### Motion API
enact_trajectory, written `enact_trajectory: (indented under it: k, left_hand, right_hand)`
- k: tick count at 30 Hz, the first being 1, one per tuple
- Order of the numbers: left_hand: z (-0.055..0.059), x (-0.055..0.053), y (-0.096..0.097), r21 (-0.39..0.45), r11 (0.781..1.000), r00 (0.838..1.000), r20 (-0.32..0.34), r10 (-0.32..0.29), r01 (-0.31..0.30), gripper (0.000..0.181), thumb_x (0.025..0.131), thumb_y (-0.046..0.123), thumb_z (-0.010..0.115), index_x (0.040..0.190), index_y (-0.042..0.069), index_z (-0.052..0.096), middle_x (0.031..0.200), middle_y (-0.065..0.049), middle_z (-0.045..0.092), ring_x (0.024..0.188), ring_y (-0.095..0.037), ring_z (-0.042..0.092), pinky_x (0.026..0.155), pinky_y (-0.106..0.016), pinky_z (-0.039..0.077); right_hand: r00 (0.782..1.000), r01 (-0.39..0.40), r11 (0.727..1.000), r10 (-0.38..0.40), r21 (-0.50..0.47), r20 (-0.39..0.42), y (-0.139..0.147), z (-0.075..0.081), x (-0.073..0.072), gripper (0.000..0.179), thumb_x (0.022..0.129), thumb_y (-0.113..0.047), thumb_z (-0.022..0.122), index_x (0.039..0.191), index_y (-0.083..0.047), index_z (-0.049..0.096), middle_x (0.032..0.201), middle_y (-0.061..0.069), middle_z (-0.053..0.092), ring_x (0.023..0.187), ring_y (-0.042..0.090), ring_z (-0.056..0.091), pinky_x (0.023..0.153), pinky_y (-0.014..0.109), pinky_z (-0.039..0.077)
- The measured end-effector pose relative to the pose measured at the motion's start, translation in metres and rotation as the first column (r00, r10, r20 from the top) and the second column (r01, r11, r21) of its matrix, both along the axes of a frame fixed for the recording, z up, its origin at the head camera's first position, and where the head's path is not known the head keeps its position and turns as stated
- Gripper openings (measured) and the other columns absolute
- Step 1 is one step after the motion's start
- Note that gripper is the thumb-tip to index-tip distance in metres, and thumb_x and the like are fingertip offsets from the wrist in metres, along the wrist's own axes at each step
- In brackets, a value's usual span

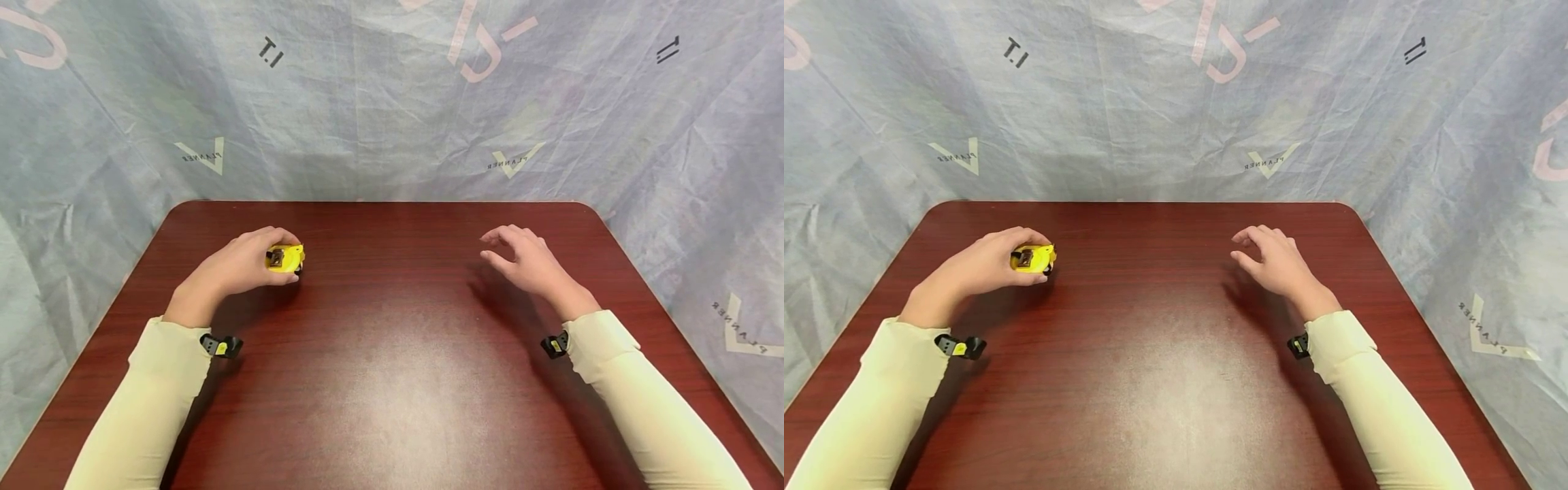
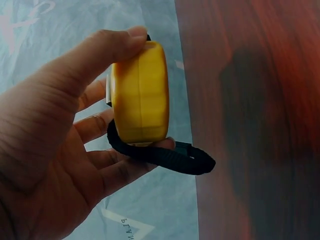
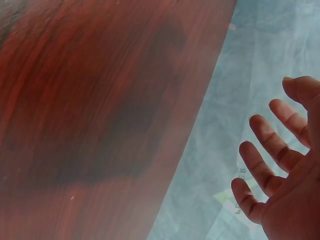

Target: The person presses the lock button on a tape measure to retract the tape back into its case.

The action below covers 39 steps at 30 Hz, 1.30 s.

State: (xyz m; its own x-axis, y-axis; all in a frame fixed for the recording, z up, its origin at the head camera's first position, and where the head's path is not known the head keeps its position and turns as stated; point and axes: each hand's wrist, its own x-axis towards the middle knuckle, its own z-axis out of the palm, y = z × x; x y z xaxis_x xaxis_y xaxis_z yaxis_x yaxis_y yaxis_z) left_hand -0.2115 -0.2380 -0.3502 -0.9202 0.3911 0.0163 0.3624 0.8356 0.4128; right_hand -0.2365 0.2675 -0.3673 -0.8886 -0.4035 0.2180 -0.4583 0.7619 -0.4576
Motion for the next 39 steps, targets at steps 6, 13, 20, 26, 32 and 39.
enact_trajectory:
  k: [6, 13, 20, 26, 32, 39]
  left_hand:
    - [-0.003, 0.004, -0.011, -0.032, 0.999, 1.0, 0.025, -0.007, 0.007, 0.059, 0.084, 0.036, 0.087, 0.132, 0.013, 0.061, 0.128, -0.008, 0.061, 0.104, -0.025, 0.057, 0.089, -0.046, 0.046]
    - [-0.006, 0.008, -0.02, -0.059, 0.998, 0.999, 0.046, 0.002, 0.001, 0.059, 0.084, 0.036, 0.087, 0.131, 0.012, 0.061, 0.128, -0.011, 0.061, 0.105, -0.026, 0.058, 0.09, -0.049, 0.046]
    - [-0.011, 0.012, -0.028, -0.078, 0.997, 0.999, 0.051, 0.003, 0.001, 0.057, 0.084, 0.034, 0.087, 0.13, 0.013, 0.061, 0.127, -0.01, 0.061, 0.103, -0.026, 0.058, 0.089, -0.048, 0.046]
    - [-0.015, 0.014, -0.033, -0.081, 0.997, 0.999, 0.039, 0.003, 0.0, 0.057, 0.083, 0.032, 0.088, 0.129, 0.012, 0.062, 0.125, -0.01, 0.062, 0.101, -0.026, 0.058, 0.088, -0.048, 0.046]
    - [-0.019, 0.016, -0.038, -0.086, 0.996, 0.998, 0.064, 0.017, -0.011, 0.058, 0.083, 0.031, 0.088, 0.13, 0.011, 0.061, 0.127, -0.011, 0.062, 0.102, -0.027, 0.057, 0.088, -0.048, 0.046]
    - [-0.024, 0.017, -0.041, -0.08, 0.996, 0.997, 0.075, 0.031, -0.026, 0.06, 0.082, 0.029, 0.09, 0.13, 0.01, 0.06, 0.126, -0.013, 0.062, 0.102, -0.028, 0.056, 0.089, -0.049, 0.047]
  right_hand:
    - [1.0, 0.0, 1.0, 0.0, 0.007, -0.004, 0.01, -0.002, 0.005, 0.026, 0.101, -0.026, 0.069, 0.123, -0.013, 0.066, 0.12, 0.012, 0.066, 0.114, 0.036, 0.053, 0.09, 0.058, 0.034]
    - [1.0, 0.013, 1.0, -0.013, 0.011, -0.005, 0.024, -0.005, 0.013, 0.026, 0.1, -0.025, 0.07, 0.123, -0.014, 0.067, 0.118, 0.013, 0.066, 0.113, 0.036, 0.054, 0.088, 0.057, 0.034]
    - [1.0, 0.014, 1.0, -0.014, 0.01, 0.002, 0.038, -0.009, 0.018, 0.026, 0.101, -0.023, 0.07, 0.124, -0.011, 0.066, 0.119, 0.015, 0.065, 0.113, 0.037, 0.053, 0.085, 0.059, 0.034]
    - [1.0, 0.02, 1.0, -0.02, 0.002, -0.016, 0.046, -0.012, 0.018, 0.024, 0.1, -0.02, 0.07, 0.122, -0.01, 0.067, 0.117, 0.015, 0.067, 0.112, 0.036, 0.056, 0.089, 0.057, 0.037]
    - [0.999, 0.029, 1.0, -0.029, 0.005, -0.026, 0.054, -0.014, 0.019, 0.025, 0.099, -0.019, 0.071, 0.122, -0.009, 0.067, 0.116, 0.015, 0.067, 0.112, 0.036, 0.057, 0.088, 0.057, 0.041]
    - [0.998, 0.057, 0.998, -0.057, 0.006, -0.008, 0.061, -0.013, 0.022, 0.026, 0.099, -0.018, 0.071, 0.122, -0.008, 0.067, 0.118, 0.015, 0.066, 0.113, 0.036, 0.057, 0.089, 0.057, 0.042]
